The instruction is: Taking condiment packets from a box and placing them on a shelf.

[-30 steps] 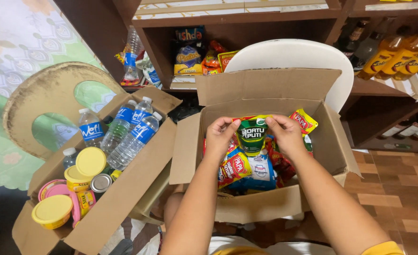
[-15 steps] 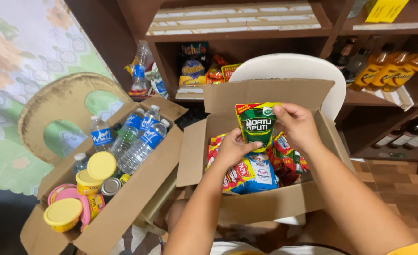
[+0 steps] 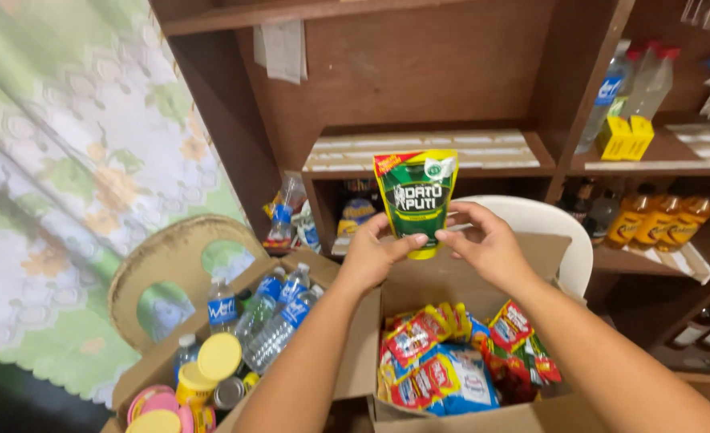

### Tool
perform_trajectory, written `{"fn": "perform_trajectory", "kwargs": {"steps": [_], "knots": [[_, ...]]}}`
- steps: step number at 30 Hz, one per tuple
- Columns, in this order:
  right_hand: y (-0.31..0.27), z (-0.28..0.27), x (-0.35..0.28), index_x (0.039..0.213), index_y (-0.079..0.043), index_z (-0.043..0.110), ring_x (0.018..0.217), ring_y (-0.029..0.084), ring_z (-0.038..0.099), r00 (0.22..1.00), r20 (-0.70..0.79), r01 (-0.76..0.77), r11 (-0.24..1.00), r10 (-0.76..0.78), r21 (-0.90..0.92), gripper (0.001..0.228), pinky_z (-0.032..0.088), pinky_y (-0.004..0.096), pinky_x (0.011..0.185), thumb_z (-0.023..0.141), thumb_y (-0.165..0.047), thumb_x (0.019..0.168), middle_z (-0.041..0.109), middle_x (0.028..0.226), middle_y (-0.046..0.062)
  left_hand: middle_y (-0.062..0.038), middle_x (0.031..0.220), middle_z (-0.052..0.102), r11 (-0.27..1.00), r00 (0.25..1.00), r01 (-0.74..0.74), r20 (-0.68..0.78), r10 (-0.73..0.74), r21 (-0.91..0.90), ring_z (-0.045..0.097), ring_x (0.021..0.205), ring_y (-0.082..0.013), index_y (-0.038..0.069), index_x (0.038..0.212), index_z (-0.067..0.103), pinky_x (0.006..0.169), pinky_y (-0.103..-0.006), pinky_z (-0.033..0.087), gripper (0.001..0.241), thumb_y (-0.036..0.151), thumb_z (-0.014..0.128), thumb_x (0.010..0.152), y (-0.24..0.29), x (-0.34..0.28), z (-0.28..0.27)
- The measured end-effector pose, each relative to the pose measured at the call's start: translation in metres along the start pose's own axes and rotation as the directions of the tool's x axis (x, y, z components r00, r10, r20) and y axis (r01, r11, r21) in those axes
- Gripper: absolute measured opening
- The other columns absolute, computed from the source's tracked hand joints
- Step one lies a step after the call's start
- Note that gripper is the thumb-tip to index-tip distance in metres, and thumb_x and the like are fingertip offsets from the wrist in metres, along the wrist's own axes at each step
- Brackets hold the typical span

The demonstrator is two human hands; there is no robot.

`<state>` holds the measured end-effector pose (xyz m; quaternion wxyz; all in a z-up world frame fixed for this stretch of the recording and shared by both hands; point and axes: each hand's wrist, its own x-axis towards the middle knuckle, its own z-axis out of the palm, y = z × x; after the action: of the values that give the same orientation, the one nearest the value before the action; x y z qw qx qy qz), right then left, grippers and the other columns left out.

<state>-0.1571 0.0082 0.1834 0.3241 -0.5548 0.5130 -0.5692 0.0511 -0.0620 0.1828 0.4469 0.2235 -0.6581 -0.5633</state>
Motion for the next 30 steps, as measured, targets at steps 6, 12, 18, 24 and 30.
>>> {"fn": "perform_trajectory", "kwargs": {"steps": [6,12,18,24,30], "knots": [[-0.094,0.023,0.065,0.133,-0.011,0.062,0.079,0.011,0.071,0.987,-0.112,0.118,0.993,-0.120,-0.022,0.042,0.057,0.028,0.053,0.071,-0.016,0.092,0.071,0.100,0.004,-0.013,0.099,0.075,0.994,0.984,-0.068,-0.161,0.081,0.088,0.072,0.085,-0.0161,0.003,0.124,0.057,0.070,-0.0296,0.060,0.051,0.019,0.083,0.083,0.081,0.072,-0.020],[-0.157,0.027,0.158,0.129,-0.009,0.062,0.075,0.012,0.073,0.941,-0.123,0.311,0.950,-0.314,-0.040,0.036,0.059,0.029,0.049,0.070,-0.016,0.095,0.072,0.098,0.005,-0.009,0.113,0.071,0.907,0.891,-0.305,-0.248,0.379,0.290,0.067,0.094,-0.0114,0.002,0.116,0.065,0.073,-0.0273,0.061,0.043,0.022,0.085,0.083,0.151,0.149,-0.041],[-0.188,0.036,0.249,0.130,-0.007,0.060,0.075,0.012,0.072,0.883,-0.168,0.440,0.898,-0.438,-0.027,0.038,0.062,0.027,0.056,0.073,-0.014,0.094,0.071,0.101,0.007,-0.008,0.106,0.076,0.774,0.727,-0.503,-0.297,0.620,0.385,0.069,0.097,-0.0141,0.004,0.115,0.069,0.087,-0.0305,0.056,0.041,0.023,0.086,0.084,0.164,0.250,-0.075],[-0.190,0.041,0.312,0.135,-0.004,0.059,0.078,0.016,0.071,0.675,-0.177,0.580,0.663,-0.717,-0.473,0.056,0.059,0.033,0.067,0.083,-0.015,0.086,0.074,0.106,0.011,-0.006,0.100,0.076,0.773,0.731,-0.238,-0.415,0.541,0.588,0.072,0.094,-0.0189,0.010,0.117,0.070,0.087,-0.0386,0.054,0.052,0.043,0.082,0.080,0.197,0.279,-0.083],[-0.189,0.047,0.341,0.131,-0.003,0.063,0.084,0.027,0.074,0.706,-0.154,0.483,0.630,-0.691,-0.608,0.051,0.058,0.038,0.075,0.080,-0.018,0.086,0.076,0.103,0.015,-0.003,0.097,0.077,0.678,0.754,-0.062,-0.411,0.513,0.733,0.070,0.093,-0.0203,0.017,0.118,0.073,0.095,-0.0460,0.034,0.052,0.052,0.078,0.080,0.187,0.319,-0.099]]}}
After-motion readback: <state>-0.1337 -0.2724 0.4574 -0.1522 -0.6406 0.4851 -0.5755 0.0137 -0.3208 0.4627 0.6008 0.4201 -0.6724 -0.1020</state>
